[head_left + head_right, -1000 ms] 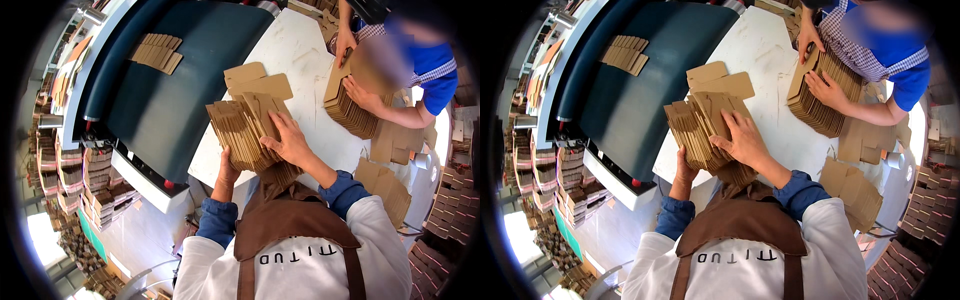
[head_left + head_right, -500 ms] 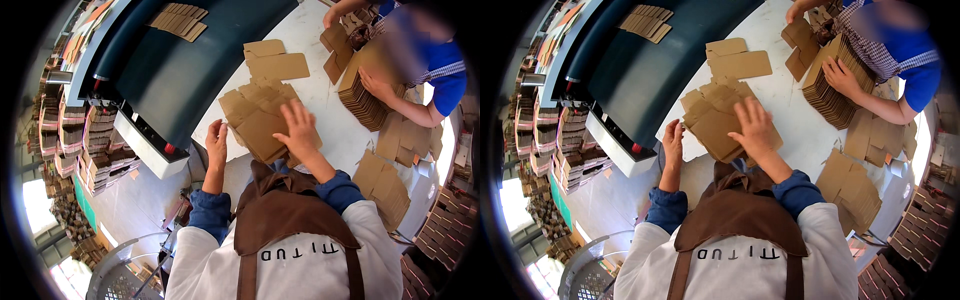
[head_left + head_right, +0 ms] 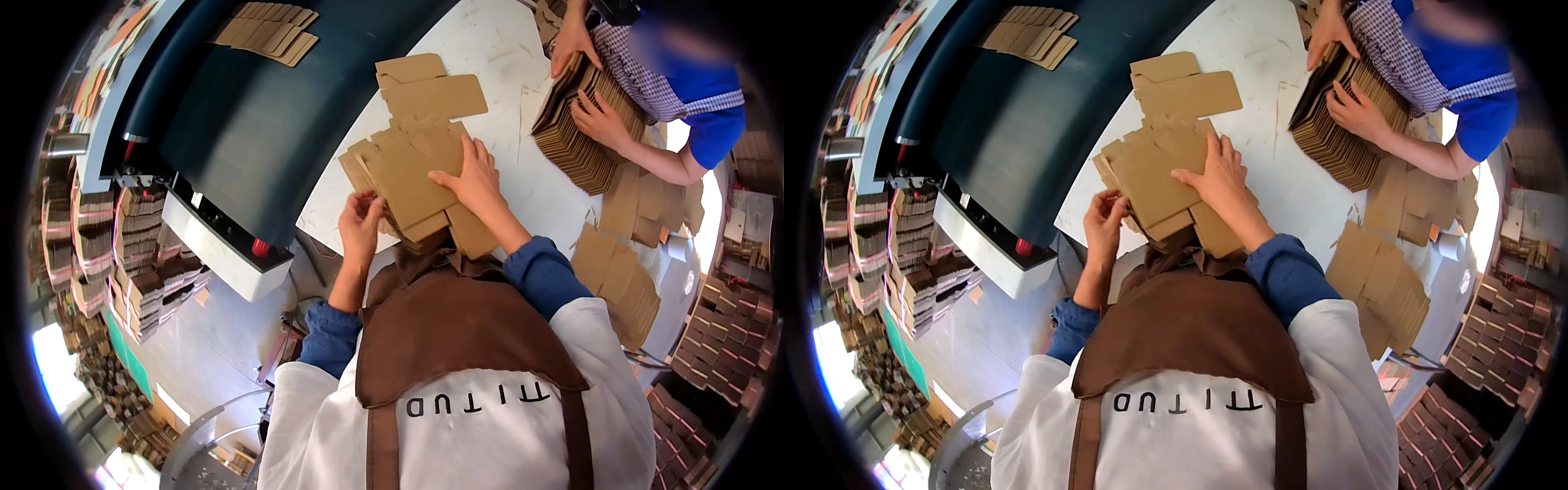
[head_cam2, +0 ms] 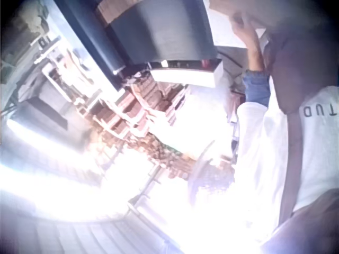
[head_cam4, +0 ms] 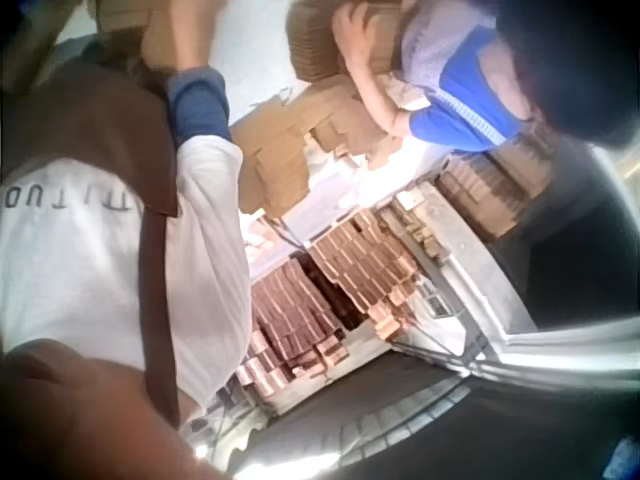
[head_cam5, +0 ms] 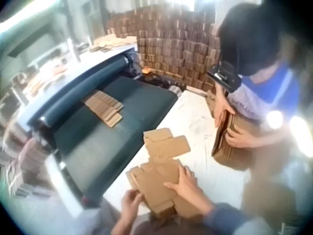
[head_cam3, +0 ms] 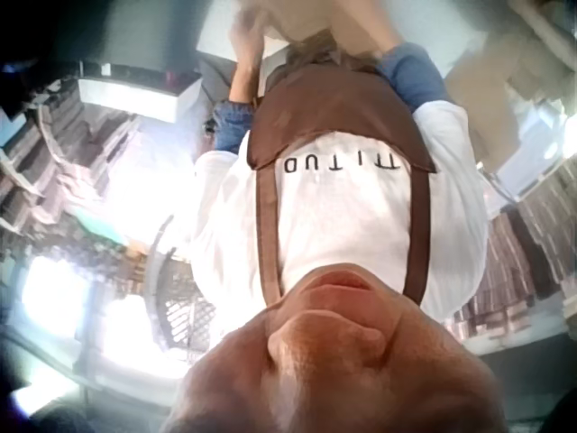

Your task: The person repeatedly picks up stacks of flat cardboard pieces from a table and places them into a metal hopper. They then retrieve the processed stacks from the hopper and return them to the table, repeating this cycle continuously.

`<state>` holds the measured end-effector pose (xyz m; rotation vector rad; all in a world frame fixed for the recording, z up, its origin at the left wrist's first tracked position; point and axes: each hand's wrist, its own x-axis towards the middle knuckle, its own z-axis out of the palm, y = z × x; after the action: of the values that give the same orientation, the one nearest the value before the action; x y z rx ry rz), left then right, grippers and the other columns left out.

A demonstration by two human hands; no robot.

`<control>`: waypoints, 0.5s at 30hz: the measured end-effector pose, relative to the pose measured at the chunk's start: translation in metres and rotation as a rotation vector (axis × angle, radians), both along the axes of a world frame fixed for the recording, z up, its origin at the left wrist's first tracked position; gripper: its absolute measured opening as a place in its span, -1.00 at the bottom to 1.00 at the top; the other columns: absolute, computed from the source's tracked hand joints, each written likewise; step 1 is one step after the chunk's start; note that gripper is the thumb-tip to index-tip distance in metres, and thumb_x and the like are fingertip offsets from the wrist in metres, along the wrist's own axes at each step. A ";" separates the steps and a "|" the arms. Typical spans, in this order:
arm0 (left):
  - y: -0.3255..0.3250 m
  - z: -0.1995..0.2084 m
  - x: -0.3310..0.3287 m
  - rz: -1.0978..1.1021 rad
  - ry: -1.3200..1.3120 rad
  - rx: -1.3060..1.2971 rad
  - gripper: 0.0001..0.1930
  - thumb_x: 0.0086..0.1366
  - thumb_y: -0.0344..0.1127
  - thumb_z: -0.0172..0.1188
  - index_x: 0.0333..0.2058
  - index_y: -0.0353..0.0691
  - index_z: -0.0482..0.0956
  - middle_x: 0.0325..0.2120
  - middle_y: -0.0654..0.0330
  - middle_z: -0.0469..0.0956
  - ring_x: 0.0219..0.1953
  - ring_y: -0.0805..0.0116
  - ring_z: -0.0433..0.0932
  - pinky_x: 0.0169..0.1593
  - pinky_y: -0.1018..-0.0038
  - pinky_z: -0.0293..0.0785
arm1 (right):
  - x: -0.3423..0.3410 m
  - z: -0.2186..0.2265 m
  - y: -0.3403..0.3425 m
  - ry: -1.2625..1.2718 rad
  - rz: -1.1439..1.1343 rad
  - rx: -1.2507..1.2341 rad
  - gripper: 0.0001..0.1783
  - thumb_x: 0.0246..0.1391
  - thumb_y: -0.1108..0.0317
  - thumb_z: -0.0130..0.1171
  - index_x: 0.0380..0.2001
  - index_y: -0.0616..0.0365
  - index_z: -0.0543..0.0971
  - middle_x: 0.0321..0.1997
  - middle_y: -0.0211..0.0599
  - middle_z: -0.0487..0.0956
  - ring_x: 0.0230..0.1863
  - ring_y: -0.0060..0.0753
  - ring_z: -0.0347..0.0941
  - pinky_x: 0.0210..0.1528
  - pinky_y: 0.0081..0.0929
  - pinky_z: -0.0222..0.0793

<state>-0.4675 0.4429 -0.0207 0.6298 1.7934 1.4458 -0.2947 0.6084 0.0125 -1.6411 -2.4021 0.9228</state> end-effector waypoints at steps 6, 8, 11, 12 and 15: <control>0.019 0.001 -0.035 0.022 0.338 -0.013 -0.68 0.21 -0.43 0.24 -0.06 -0.41 0.53 -0.38 0.18 0.61 -0.34 0.50 0.55 -0.22 0.54 0.50 | -0.016 -0.014 0.013 0.165 0.116 0.067 -0.10 0.06 -0.02 0.22 0.32 0.21 0.10 0.37 0.18 0.09 0.30 0.20 0.12 0.22 0.05 0.17; 0.024 0.013 -0.035 0.021 0.274 -0.016 -0.68 0.22 -0.43 0.23 -0.06 -0.42 0.53 -0.33 0.14 0.61 -0.32 0.50 0.55 -0.22 0.55 0.50 | -0.014 -0.023 0.012 0.221 0.122 0.083 -0.14 0.11 -0.02 0.16 0.32 0.22 0.10 0.38 0.24 0.06 0.32 0.23 0.09 0.26 0.07 0.12; 0.032 0.044 -0.029 0.006 0.001 0.036 -0.66 0.27 -0.40 0.18 0.00 -0.41 0.47 -0.23 0.11 0.60 -0.27 0.48 0.55 -0.19 0.54 0.49 | -0.011 -0.027 0.019 0.296 0.127 0.043 -0.13 0.13 -0.07 0.12 0.33 0.21 0.09 0.40 0.29 0.02 0.37 0.25 0.02 0.33 0.07 0.02; 0.034 0.049 -0.025 -0.005 -0.140 0.096 -0.65 0.28 -0.40 0.17 0.02 -0.41 0.45 -0.22 0.12 0.60 -0.26 0.48 0.55 -0.19 0.54 0.49 | -0.012 -0.026 0.019 0.288 0.140 0.046 -0.13 0.13 -0.08 0.11 0.33 0.21 0.09 0.40 0.29 0.02 0.39 0.25 0.00 0.34 0.06 0.00; 0.038 0.059 -0.024 -0.047 -0.231 0.145 -0.68 0.33 -0.37 0.11 0.02 -0.38 0.41 -0.21 0.16 0.58 -0.25 0.47 0.54 -0.23 0.56 0.47 | -0.012 -0.004 0.015 0.242 0.244 0.141 -0.12 0.14 -0.11 0.10 0.34 0.19 0.09 0.40 0.26 0.03 0.41 0.24 -0.05 0.37 0.04 -0.05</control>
<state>-0.4912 0.4804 0.0383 0.5488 1.4976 1.5591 -0.3069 0.6231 0.0084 -1.1354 -2.4675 0.9005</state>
